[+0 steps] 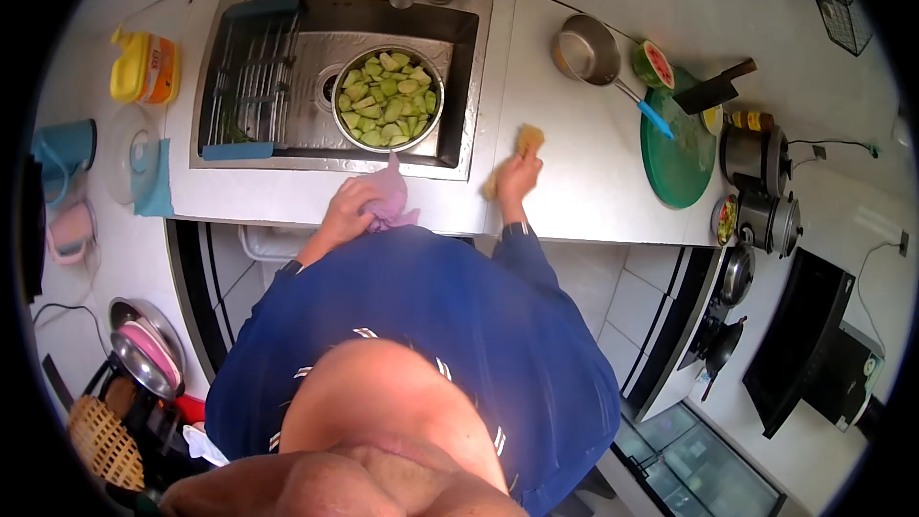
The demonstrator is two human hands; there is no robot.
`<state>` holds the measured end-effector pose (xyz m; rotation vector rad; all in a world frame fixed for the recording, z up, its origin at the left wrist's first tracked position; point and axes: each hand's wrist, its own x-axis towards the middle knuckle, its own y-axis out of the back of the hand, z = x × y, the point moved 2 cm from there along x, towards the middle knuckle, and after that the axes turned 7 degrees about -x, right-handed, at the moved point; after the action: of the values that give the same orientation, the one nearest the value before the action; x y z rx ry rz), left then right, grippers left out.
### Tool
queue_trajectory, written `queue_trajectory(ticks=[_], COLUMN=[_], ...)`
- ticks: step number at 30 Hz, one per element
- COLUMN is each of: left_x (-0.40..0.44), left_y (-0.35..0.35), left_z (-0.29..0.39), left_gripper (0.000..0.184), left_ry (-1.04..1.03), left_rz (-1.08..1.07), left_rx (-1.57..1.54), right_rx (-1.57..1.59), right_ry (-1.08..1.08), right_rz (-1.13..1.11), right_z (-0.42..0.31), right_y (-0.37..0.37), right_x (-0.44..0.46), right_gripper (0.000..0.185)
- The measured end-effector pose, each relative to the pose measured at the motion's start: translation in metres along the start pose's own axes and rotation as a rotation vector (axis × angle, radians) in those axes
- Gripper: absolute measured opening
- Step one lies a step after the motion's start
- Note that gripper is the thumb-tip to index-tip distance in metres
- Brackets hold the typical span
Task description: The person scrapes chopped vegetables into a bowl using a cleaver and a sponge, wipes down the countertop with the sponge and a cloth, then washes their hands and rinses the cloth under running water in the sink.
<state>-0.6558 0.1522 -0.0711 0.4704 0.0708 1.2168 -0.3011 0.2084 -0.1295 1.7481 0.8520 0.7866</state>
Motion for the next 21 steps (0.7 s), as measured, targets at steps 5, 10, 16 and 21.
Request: queue_trajectory(ticks=[5, 10, 16, 21], left_x=[-0.005, -0.024, -0.047, -0.079], left_y=[0.021, 0.030, 0.042, 0.052], left_z=[0.001, -0.005, -0.004, 0.006], left_gripper=[0.035, 0.036, 0.037, 0.037], left_ry=[0.033, 0.082, 0.147, 0.193], left_rz=[0.137, 0.266, 0.414, 0.616], left_rx=[0.036, 0.072, 0.123, 0.170], right_rx=[0.086, 0.107, 0.295, 0.463], right_ry=[0.306, 0.513, 0.587, 0.469], right_rz=[-0.046, -0.197, -0.293, -0.235], right_z=[-0.085, -0.094, -0.112, -0.075], right_y=[-0.018, -0.003, -0.013, 0.011], right_x=[0.017, 0.000, -0.063, -0.038], right_gripper=[0.036, 0.033, 0.031, 0.036])
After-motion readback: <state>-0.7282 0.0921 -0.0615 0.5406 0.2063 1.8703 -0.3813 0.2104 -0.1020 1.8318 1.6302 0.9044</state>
